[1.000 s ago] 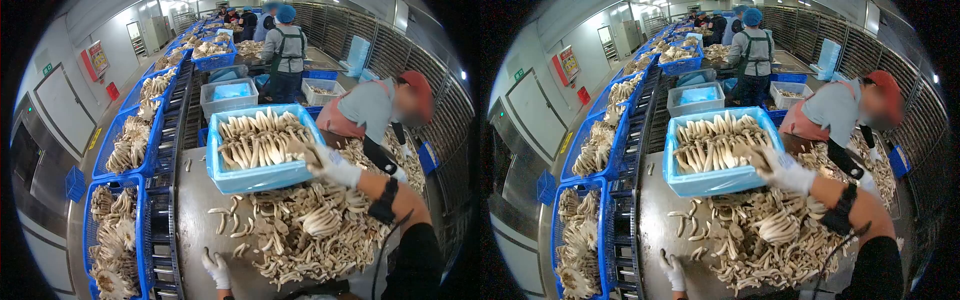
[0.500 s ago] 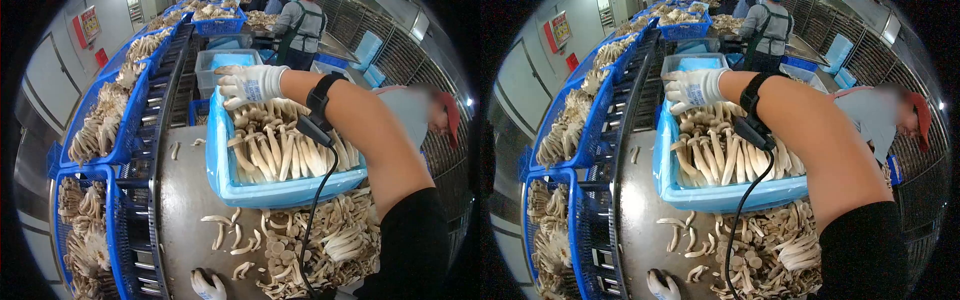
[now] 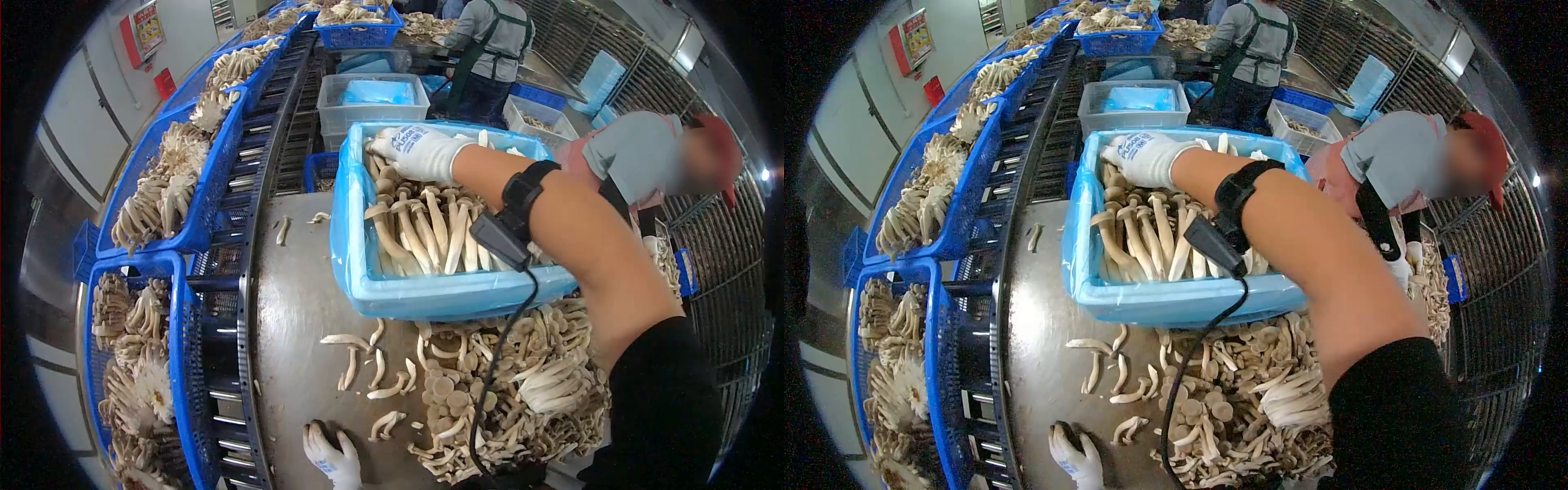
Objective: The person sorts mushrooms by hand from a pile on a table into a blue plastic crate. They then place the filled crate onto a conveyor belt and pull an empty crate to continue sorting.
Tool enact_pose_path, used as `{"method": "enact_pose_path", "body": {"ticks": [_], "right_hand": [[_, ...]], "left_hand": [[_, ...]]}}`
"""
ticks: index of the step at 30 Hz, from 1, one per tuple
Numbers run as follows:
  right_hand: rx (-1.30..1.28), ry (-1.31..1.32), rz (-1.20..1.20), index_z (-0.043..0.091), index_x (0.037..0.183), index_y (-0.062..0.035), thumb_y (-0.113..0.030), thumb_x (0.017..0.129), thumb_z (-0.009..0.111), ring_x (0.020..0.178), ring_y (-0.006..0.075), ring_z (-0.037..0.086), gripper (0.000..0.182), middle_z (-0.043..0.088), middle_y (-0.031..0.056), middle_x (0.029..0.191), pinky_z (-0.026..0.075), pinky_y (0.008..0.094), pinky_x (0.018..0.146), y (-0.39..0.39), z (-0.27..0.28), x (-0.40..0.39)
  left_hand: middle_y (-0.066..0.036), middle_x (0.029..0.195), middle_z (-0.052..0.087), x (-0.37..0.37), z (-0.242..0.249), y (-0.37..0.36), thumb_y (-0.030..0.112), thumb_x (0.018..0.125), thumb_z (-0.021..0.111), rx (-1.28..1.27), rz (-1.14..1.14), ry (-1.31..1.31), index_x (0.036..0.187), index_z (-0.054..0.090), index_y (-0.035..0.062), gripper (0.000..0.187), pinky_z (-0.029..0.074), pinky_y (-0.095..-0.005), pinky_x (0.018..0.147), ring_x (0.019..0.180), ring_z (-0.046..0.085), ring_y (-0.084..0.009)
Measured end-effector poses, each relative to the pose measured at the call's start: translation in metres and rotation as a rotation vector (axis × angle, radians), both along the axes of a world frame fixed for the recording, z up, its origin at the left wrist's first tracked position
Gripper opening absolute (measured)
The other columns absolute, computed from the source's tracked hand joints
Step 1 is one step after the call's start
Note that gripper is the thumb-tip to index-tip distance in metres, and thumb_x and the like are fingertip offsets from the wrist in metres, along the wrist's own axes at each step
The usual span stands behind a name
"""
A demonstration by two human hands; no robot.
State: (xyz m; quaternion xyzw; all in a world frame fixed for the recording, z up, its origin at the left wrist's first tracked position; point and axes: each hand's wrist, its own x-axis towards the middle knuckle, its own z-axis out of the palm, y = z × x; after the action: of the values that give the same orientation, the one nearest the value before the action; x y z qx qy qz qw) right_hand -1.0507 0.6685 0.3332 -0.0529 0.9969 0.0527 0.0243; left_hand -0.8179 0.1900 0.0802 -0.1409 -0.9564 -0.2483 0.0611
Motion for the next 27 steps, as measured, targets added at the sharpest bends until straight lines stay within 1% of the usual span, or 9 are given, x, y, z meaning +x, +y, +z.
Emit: {"method": "enact_pose_path", "body": {"ticks": [7,9,11,13,15,19,23,25,27], "right_hand": [[-0.076,0.192,-0.017,0.049,0.135,-0.003,-0.018,0.094,0.05,0.113,0.0316,0.059,0.043,0.059,0.0206,0.12,0.047,0.0369,0.095,0.011,0.084,0.096],[-0.139,0.312,-0.018,0.047,0.139,-0.0056,-0.029,0.099,0.051,0.126,0.0314,0.05,0.047,0.048,0.0171,0.14,0.041,0.0351,0.105,0.02,0.101,0.187],[0.338,0.327,0.283,0.045,0.14,-0.0041,-0.023,0.099,0.052,0.128,0.0256,0.05,0.045,0.048,0.015,0.141,0.04,0.035,0.107,0.04,0.105,0.291],[-0.28,0.184,-0.178,0.052,0.13,-0.002,-0.017,0.097,0.052,0.12,0.0319,0.054,0.036,0.054,0.0151,0.132,0.045,0.0385,0.099,0.006,0.113,0.401],[-0.141,0.045,-0.379,0.048,0.136,-0.0025,-0.03,0.097,0.053,0.123,0.0319,0.054,0.048,0.055,0.0177,0.134,0.04,0.0395,0.105,-0.009,0.106,0.509],[-0.922,0.01,-0.962,0.04,0.143,-0.0003,-0.044,0.099,0.049,0.132,0.0285,0.045,0.063,0.048,0.0194,0.142,0.033,0.0377,0.112,-0.031,0.036,0.68],[-2.024,0.346,-1.333,0.038,0.144,0.0001,-0.026,0.099,0.056,0.128,0.0242,0.047,0.055,0.046,0.0145,0.141,0.037,0.0361,0.109,-0.092,-0.067,0.745],[-1.471,0.058,-0.767,0.04,0.14,0.0021,-0.027,0.101,0.051,0.109,0.0181,0.055,0.051,0.056,0.0133,0.124,0.046,0.0323,0.095,-0.119,-0.118,0.754],[-1.282,-0.224,-0.672,0.04,0.14,-0.0003,-0.021,0.101,0.049,0.103,0.0228,0.058,0.045,0.06,0.0153,0.116,0.047,0.0344,0.091,-0.14,-0.161,0.73]], "left_hand": [[-0.028,0.129,0.054,0.002,0.005,0.002,0.022,0.088,0.061,0.007,0.006,0.018,0.133,0.048,-0.0075,0.055,0.036,-0.0496,0.107,0.122,0.048,-0.0428],[-0.029,0.13,0.053,0.001,0.003,0.001,0.022,0.088,0.061,0.041,-0.038,0.028,0.134,0.047,-0.0072,0.056,0.036,-0.049,0.107,0.122,0.048,-0.0423],[-0.028,0.132,0.052,0.0,0.002,0.0,0.023,0.091,0.059,0.073,-0.056,-0.01,0.135,0.046,-0.0075,0.056,0.036,-0.0475,0.107,0.123,0.048,-0.0409],[-0.026,0.135,0.05,0.002,-0.004,-0.002,0.024,0.094,0.057,0.285,-0.027,-0.121,0.137,0.045,-0.0076,0.055,0.035,-0.0456,0.108,0.125,0.047,-0.0389],[-0.025,0.139,0.048,0.007,-0.011,0.006,0.025,0.097,0.055,0.681,0.065,-0.317,0.139,0.042,-0.0075,0.055,0.034,-0.0433,0.11,0.128,0.046,-0.0364],[-0.022,0.148,0.037,0.06,0.047,0.059,0.028,0.101,0.049,0.628,0.138,-0.24,0.146,0.031,-0.0062,0.059,0.033,-0.0391,0.112,0.135,0.038,-0.0298],[-0.021,0.145,0.04,0.128,0.099,0.122,0.017,0.097,0.052,0.845,-0.268,-0.131,0.144,0.033,-0.0061,0.056,0.035,-0.0412,0.111,0.134,0.04,-0.0318],[-0.021,0.139,0.049,0.147,0.12,0.143,0.008,0.092,0.054,0.616,-0.503,-0.06,0.142,0.038,-0.0079,0.054,0.038,-0.0383,0.107,0.126,0.048,-0.0278],[-0.022,0.127,0.058,0.166,0.154,0.175,0.014,0.093,0.057,0.57,-0.639,-0.272,0.135,0.046,-0.0088,0.049,0.044,-0.0391,0.101,0.117,0.057,-0.0316]]}}
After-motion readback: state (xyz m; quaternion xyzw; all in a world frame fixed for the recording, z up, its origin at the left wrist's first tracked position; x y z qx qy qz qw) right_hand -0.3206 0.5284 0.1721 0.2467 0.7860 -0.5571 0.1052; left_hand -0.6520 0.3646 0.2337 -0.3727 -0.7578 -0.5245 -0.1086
